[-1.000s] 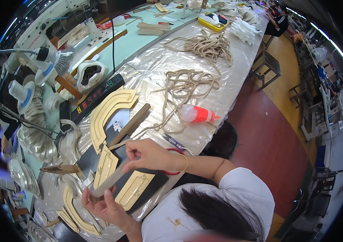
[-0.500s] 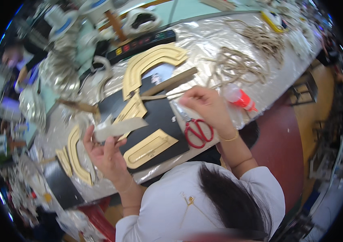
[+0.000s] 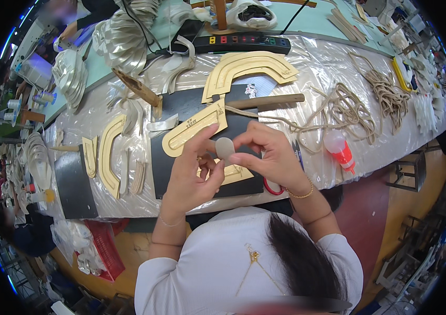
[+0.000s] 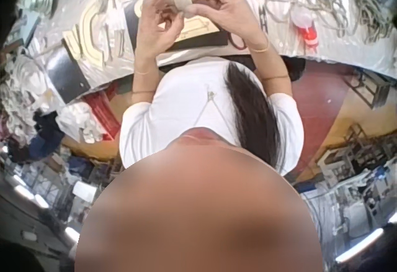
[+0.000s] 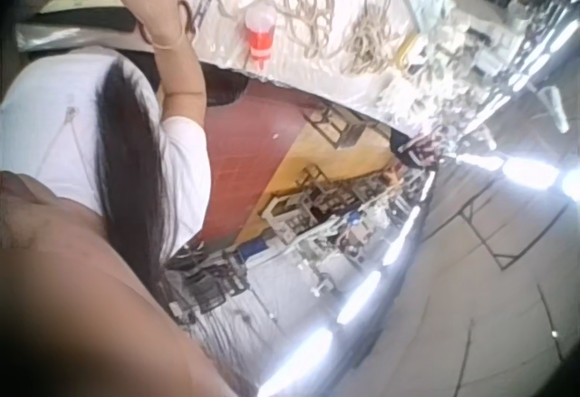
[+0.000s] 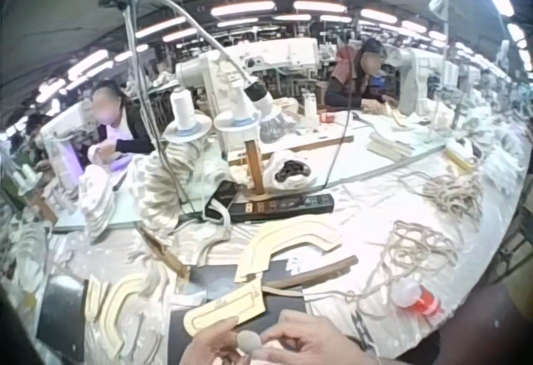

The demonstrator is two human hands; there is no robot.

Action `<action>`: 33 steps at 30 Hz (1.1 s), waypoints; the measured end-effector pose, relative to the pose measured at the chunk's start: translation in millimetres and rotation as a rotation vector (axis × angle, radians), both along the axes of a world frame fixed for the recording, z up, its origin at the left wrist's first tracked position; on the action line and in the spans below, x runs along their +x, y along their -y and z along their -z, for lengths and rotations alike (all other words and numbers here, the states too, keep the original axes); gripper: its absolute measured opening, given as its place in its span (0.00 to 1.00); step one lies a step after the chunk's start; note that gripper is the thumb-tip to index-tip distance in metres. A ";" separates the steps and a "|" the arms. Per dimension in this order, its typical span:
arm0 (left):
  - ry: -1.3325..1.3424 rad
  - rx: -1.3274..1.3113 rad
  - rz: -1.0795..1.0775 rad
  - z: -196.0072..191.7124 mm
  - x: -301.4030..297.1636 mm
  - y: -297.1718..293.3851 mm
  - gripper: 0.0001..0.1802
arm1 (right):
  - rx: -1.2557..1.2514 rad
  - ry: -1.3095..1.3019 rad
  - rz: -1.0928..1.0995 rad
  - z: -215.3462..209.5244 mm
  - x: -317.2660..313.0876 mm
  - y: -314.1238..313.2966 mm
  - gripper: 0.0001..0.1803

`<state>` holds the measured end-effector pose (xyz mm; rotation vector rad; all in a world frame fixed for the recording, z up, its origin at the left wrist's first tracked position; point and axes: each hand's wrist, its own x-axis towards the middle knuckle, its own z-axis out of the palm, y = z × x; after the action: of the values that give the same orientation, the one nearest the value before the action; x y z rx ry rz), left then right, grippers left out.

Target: The person applies glue to a curved hat part, places a fabric strip onto it, trims the excess with scissors, and presses the strip into place. They repeat this process on additional hat parts, using a wooden mallet to flatten the glued areas.

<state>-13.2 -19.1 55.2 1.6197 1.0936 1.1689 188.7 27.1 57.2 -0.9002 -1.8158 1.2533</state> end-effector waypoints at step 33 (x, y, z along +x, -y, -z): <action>0.246 -0.020 -0.228 19.1 19.7 1.1 0.15 | 0.053 -0.167 0.152 6.1 -21.8 4.1 0.05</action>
<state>6.5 -20.2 36.0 1.3184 1.1441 1.4584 166.9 23.0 51.1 -0.8600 -1.6117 1.1447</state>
